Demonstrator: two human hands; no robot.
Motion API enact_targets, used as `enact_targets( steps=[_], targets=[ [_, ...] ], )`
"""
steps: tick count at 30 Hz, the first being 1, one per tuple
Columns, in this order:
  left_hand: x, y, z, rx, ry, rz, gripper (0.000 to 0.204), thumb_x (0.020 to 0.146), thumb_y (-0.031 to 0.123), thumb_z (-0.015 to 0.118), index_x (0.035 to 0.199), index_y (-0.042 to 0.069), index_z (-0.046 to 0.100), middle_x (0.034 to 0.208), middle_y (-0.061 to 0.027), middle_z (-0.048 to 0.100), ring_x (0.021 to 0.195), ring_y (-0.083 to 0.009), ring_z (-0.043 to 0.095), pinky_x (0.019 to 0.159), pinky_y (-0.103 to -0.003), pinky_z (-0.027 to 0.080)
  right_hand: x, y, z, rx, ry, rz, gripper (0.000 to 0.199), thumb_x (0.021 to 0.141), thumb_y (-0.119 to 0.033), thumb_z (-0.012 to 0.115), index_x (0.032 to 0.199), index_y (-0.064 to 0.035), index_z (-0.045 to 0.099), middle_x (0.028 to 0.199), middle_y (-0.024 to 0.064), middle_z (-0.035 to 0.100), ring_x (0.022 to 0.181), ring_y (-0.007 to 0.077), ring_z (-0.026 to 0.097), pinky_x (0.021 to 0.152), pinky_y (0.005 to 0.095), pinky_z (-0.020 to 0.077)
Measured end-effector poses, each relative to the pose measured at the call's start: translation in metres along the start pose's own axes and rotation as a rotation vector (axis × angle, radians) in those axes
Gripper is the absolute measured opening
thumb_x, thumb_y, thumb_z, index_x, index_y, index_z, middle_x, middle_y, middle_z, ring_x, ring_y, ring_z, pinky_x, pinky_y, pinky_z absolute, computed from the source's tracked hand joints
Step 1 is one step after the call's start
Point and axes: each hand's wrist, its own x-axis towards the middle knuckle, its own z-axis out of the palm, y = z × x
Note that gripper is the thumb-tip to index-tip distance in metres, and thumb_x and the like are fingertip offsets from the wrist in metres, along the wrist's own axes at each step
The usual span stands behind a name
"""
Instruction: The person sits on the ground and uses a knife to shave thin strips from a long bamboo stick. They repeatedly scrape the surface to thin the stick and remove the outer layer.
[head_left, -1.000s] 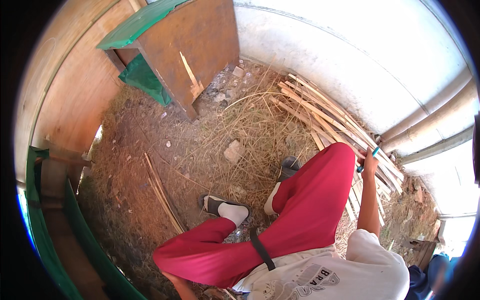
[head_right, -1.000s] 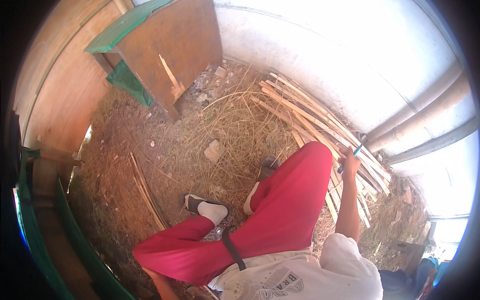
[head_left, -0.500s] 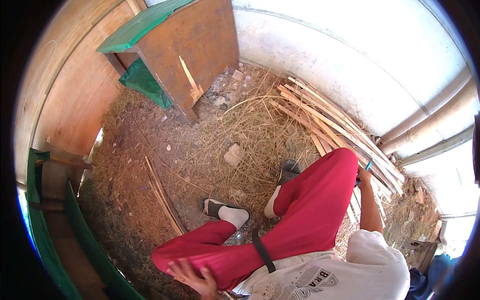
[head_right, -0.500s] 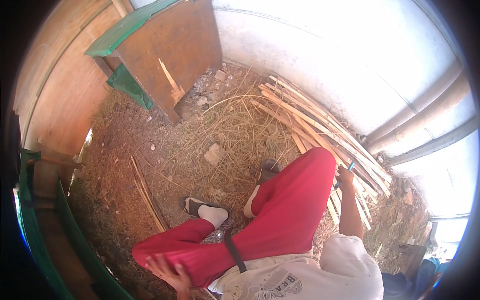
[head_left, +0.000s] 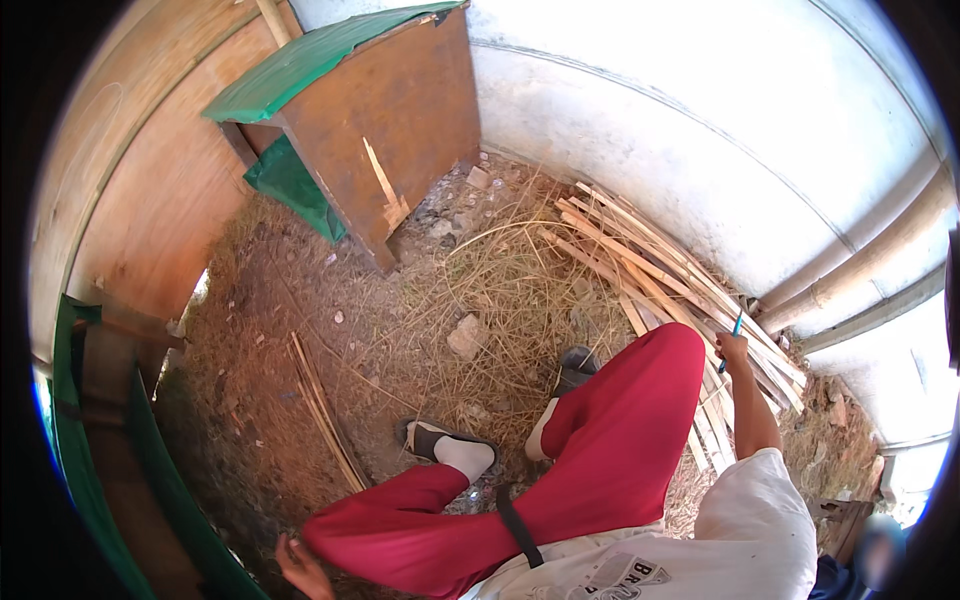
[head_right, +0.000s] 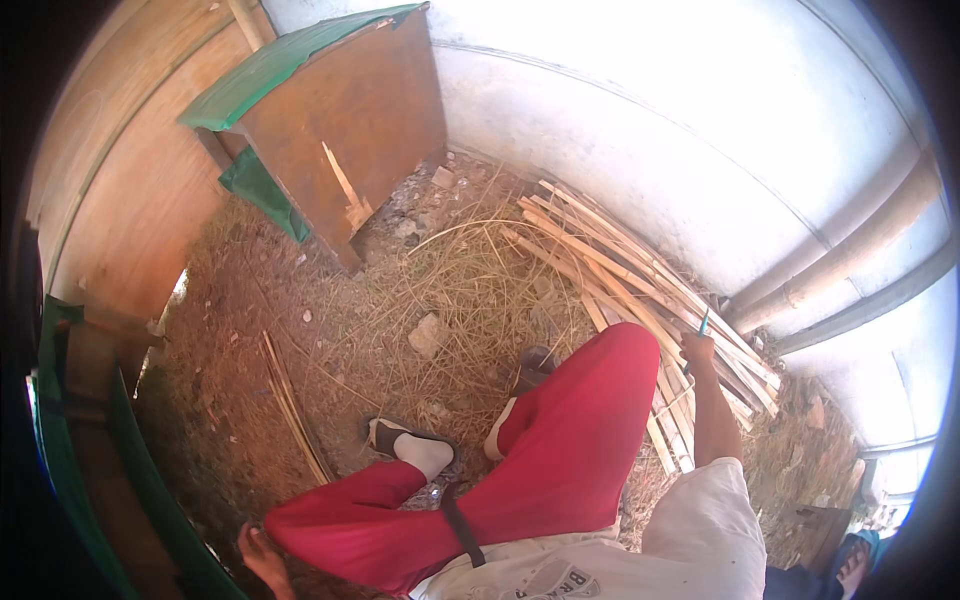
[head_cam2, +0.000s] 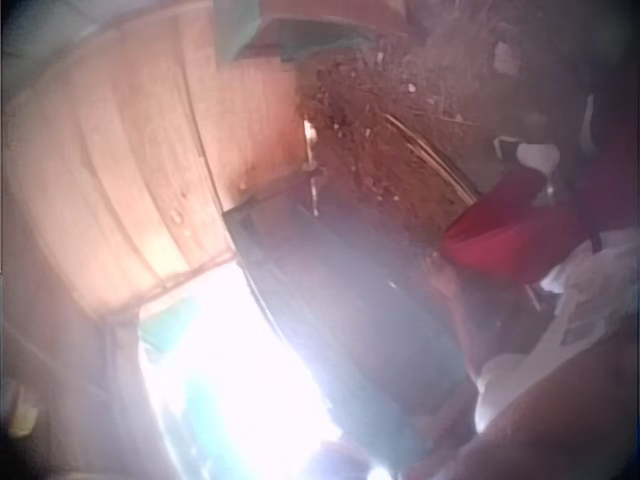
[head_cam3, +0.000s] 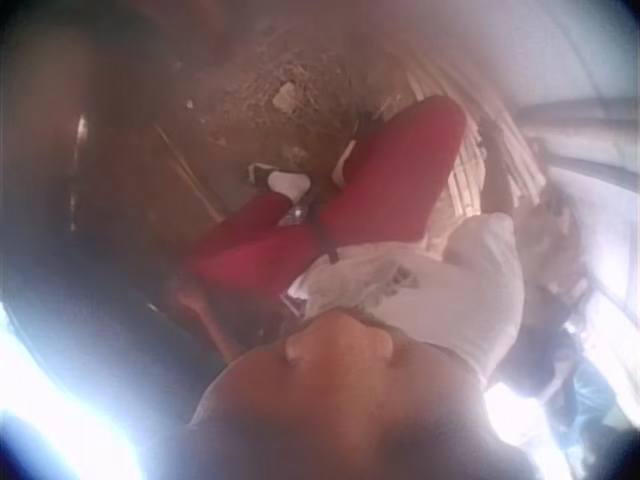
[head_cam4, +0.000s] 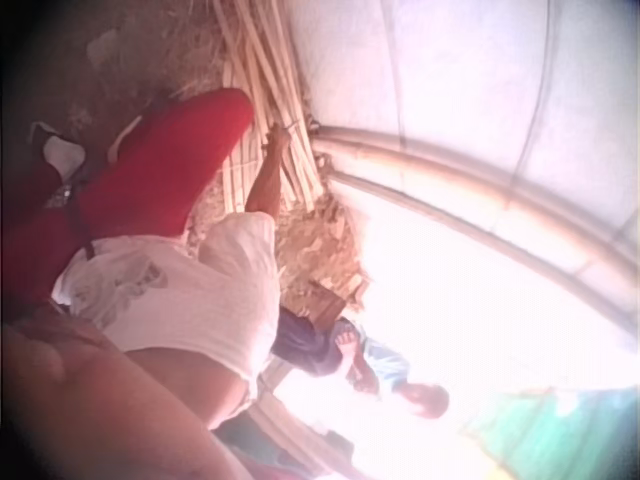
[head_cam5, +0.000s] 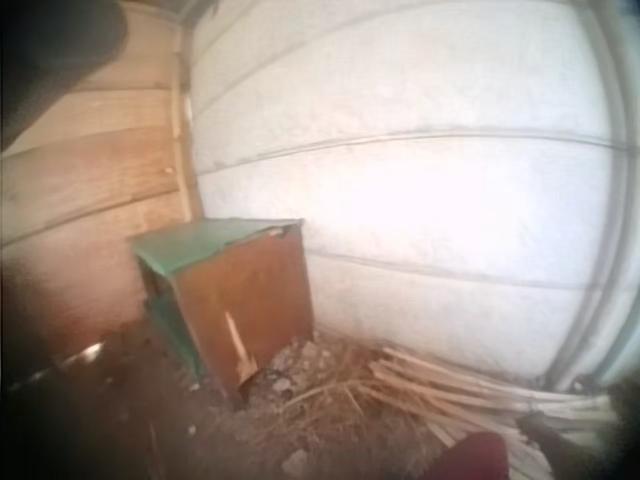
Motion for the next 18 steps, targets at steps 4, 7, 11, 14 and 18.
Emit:
enact_targets(
  steps=[4,7,11,14,18],
  targets=[
    [-0.014,0.021,0.054,-0.217,0.051,-0.108,0.058,0.107,0.045,0.037,0.139,-0.001,0.051,0.139,-0.0222,0.052,0.127,-0.0412,0.052,0.106,-0.051,0.041,0.040,-0.011,-0.013,-0.377,0.088,-0.107,0.023,0.077,-0.019,0.078,0.088,0.0008,0.073,0.080,0.0122,0.070,0.074,0.0181,0.069,0.055,0.0310,0.0563],
    [-0.015,0.007,0.056,-0.283,0.092,-0.134,0.058,0.108,0.045,0.035,0.140,0.001,0.051,0.139,-0.0226,0.052,0.127,-0.0407,0.052,0.105,-0.051,0.042,0.043,-0.025,0.005,-0.665,0.193,-0.346,0.024,0.079,-0.020,0.071,0.087,0.0017,0.074,0.087,0.0224,0.072,0.084,0.0351,0.072,0.076,0.0436,0.0571],
    [-0.013,0.006,0.061,-0.278,0.077,-0.144,0.061,0.107,0.050,0.035,0.141,0.002,0.051,0.140,-0.0219,0.051,0.128,-0.0397,0.051,0.106,-0.052,0.042,0.060,-0.033,0.005,-0.788,0.245,-0.524,0.029,0.087,-0.021,0.059,0.105,-0.0010,0.070,0.101,0.0263,0.070,0.093,0.0428,0.070,0.085,0.0504,0.0547],
    [-0.013,0.022,0.060,-0.288,0.072,-0.212,0.063,0.106,0.052,0.035,0.141,0.003,0.051,0.141,-0.0212,0.051,0.129,-0.0392,0.051,0.108,-0.051,0.041,0.067,-0.044,0.008,-0.887,0.119,-0.582,0.034,0.090,-0.021,0.055,0.118,-0.0042,0.065,0.107,0.0268,0.069,0.099,0.0428,0.068,0.087,0.0509,0.0534],
    [-0.020,0.016,0.050,-0.242,0.116,-0.214,0.064,0.105,0.053,0.036,0.141,0.003,0.052,0.141,-0.0203,0.052,0.130,-0.0388,0.050,0.109,-0.051,0.040,0.050,-0.064,0.042,-0.731,-0.173,-0.209,0.038,0.093,-0.021,0.051,0.127,-0.0085,0.061,0.109,0.0256,0.069,0.106,0.0394,0.066,0.092,0.0513,0.0516]
  ],
)
